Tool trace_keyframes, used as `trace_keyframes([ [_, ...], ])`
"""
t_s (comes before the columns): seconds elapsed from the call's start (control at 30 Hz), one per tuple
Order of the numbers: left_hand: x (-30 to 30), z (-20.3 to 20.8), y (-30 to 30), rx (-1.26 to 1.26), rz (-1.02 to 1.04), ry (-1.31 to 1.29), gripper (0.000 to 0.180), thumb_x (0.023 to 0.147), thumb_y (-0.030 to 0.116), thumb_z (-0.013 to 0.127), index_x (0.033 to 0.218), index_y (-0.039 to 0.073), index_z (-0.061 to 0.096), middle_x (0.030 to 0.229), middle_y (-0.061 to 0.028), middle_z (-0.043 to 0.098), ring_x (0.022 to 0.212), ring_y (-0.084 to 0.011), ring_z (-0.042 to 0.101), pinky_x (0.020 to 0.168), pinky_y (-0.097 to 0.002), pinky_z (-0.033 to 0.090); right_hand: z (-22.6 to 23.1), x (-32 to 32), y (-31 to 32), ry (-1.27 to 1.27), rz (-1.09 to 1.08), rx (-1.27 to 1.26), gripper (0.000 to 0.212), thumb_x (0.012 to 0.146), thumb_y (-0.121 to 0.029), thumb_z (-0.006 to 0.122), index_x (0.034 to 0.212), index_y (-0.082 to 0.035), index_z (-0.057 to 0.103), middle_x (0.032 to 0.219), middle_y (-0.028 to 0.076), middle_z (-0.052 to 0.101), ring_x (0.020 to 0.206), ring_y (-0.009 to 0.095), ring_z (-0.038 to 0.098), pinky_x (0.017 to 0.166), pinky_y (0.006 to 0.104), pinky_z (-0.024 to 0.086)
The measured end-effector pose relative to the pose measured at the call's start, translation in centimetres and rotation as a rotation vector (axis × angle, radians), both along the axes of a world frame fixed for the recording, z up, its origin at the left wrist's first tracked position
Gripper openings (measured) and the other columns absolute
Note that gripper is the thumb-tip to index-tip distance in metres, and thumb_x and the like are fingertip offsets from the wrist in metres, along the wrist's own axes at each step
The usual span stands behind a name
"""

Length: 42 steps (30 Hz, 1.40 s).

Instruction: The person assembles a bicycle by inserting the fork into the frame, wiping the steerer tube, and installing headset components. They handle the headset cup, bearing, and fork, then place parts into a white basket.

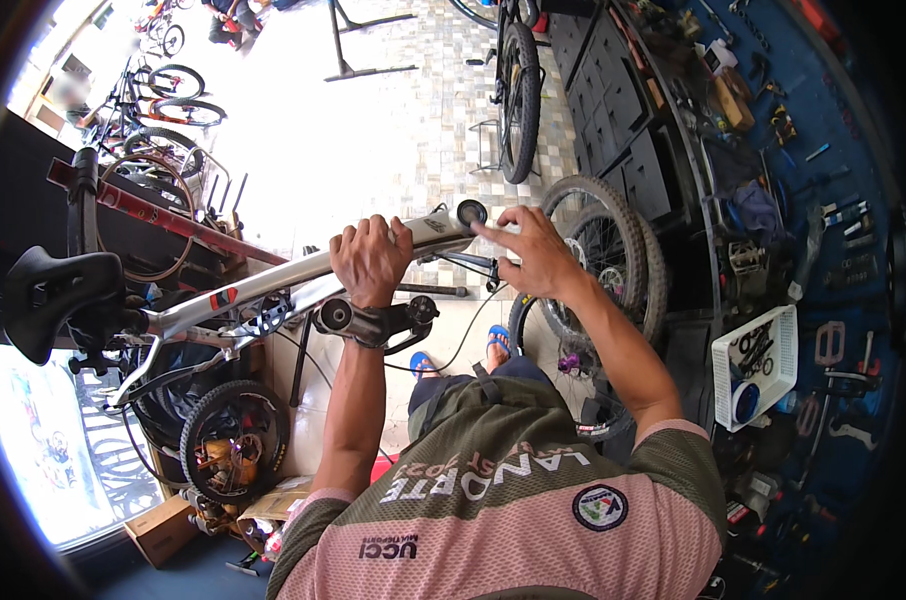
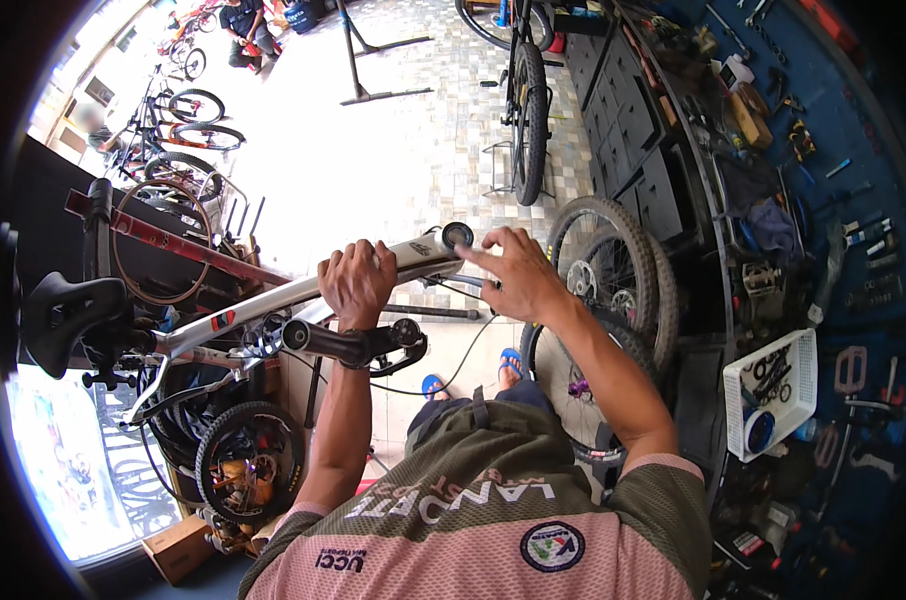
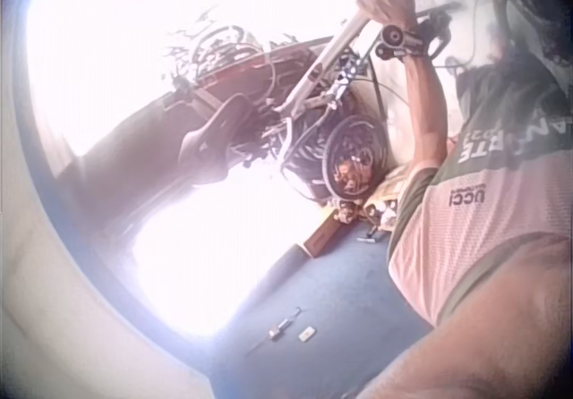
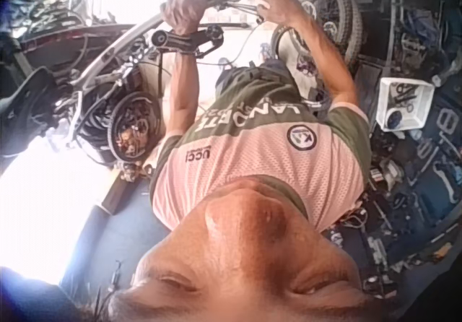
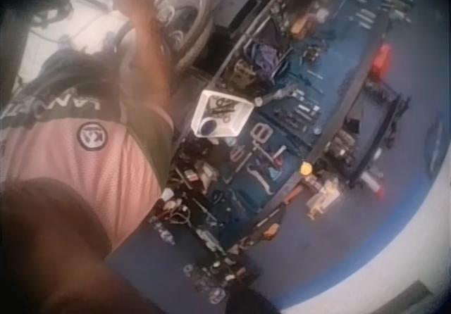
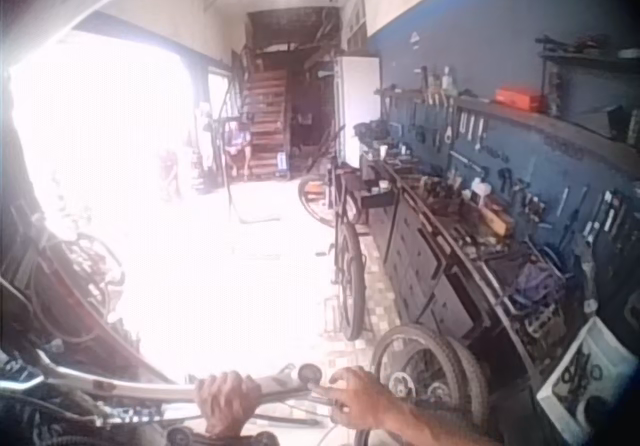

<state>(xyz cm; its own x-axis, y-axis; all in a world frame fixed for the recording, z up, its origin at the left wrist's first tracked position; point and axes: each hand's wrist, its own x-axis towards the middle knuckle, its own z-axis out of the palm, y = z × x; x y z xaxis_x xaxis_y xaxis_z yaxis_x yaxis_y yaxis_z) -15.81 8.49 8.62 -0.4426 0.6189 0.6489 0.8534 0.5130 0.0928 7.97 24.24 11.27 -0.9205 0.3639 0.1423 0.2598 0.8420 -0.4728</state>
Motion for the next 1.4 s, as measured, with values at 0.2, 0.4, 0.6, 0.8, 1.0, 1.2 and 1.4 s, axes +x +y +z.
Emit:
trace_keyframes([
  [0.2, 0.0, -0.1, -0.4, -0.037, 0.032, -0.072, 0.029, 0.093, 0.032, 0.068, 0.074, 0.011, 0.069, 0.072, -0.0072, 0.071, 0.07, -0.0284, 0.068, 0.075, -0.0446, 0.049, 0.4, 0.5, -2.2, -0.007, 0.002, -0.081, 0.067, 0.089, -0.023, 0.071, 0.156, -0.019, 0.06, 0.129, 0.017, 0.057, 0.122, 0.034, 0.056, 0.11, 0.0438, 0.047],
  [0.4, 0.2, 0.5, -0.4, -0.066, 0.013, -0.145, 0.033, 0.096, 0.034, 0.065, 0.076, 0.009, 0.07, 0.074, -0.0095, 0.072, 0.072, -0.03, 0.068, 0.078, -0.0463, 0.048, -4.5, -1.8, -8.5, 0.586, -0.069, -1.042, 0.098, 0.102, -0.069, 0.06, 0.17, -0.006, 0.028, 0.127, 0.012, 0.055, 0.113, 0.023, 0.068, 0.103, 0.0393, 0.05],
  [0.6, 0.2, 1.3, -0.7, -0.14, 0.01, -0.191, 0.039, 0.1, 0.037, 0.063, 0.075, 0.007, 0.07, 0.074, -0.0142, 0.073, 0.076, -0.0323, 0.071, 0.08, -0.0473, 0.049, -8.8, -7.6, -14.8, 0.774, -0.181, -0.992, 0.082, 0.109, -0.071, 0.04, 0.154, -0.003, 0.042, 0.115, 0.007, 0.055, 0.106, 0.014, 0.057, 0.097, 0.0323, 0.051],
  [0.8, 0.1, 2.8, -1.2, -0.274, -0.038, -0.29, 0.036, 0.103, 0.04, 0.062, 0.096, 0.006, 0.07, 0.092, -0.0162, 0.076, 0.09, -0.0335, 0.071, 0.084, -0.0491, 0.049, -6.1, -10.5, -17.5, 1.106, -0.184, -1.039, 0.066, 0.105, -0.056, 0.064, 0.144, -0.005, 0.046, 0.101, -0.001, 0.05, 0.088, 0.007, 0.044, 0.082, 0.023, 0.038],
  [1.0, 0.3, 0.7, -3.7, -0.003, -0.415, -0.101, 0.054, 0.097, 0.013, 0.068, 0.149, 0.006, 0.055, 0.147, -0.0271, 0.053, 0.135, -0.0427, 0.054, 0.113, -0.0558, 0.044, -4.9, -11.1, -18.9, 1.244, -0.469, -1.016, 0.051, 0.106, -0.041, 0.071, 0.133, -0.006, 0.047, 0.097, -0.003, 0.047, 0.088, 0.006, 0.042, 0.078, 0.0231, 0.036],
  [1.2, 3.2, -2.1, -11.4, 0.048, -1.015, -1.201, 0.085, 0.089, -0.003, 0.073, 0.166, 0.004, 0.036, 0.169, -0.0216, 0.037, 0.159, -0.0415, 0.033, 0.129, -0.0533, 0.026, -2.7, -8.4, -18.6, 1.184, -0.661, -0.905, 0.056, 0.111, -0.059, 0.052, 0.129, -0.006, 0.048, 0.085, -0.001, 0.043, 0.08, 0.008, 0.043, 0.069, 0.0247, 0.042],
  [1.4, 8.5, -2.2, -10.2, 0.324, -1.121, -1.58, 0.094, 0.075, 0.029, 0.1, 0.148, 0.004, 0.046, 0.165, -0.0221, 0.038, 0.161, -0.0369, 0.027, 0.13, -0.0549, 0.023, -3.5, -5.8, -18.0, 1.263, -0.817, -1.297, 0.071, 0.107, -0.074, 0.042, 0.13, -0.007, 0.048, 0.081, 0.0, 0.042, 0.059, 0.009, 0.042, 0.059, 0.0243, 0.046],
])
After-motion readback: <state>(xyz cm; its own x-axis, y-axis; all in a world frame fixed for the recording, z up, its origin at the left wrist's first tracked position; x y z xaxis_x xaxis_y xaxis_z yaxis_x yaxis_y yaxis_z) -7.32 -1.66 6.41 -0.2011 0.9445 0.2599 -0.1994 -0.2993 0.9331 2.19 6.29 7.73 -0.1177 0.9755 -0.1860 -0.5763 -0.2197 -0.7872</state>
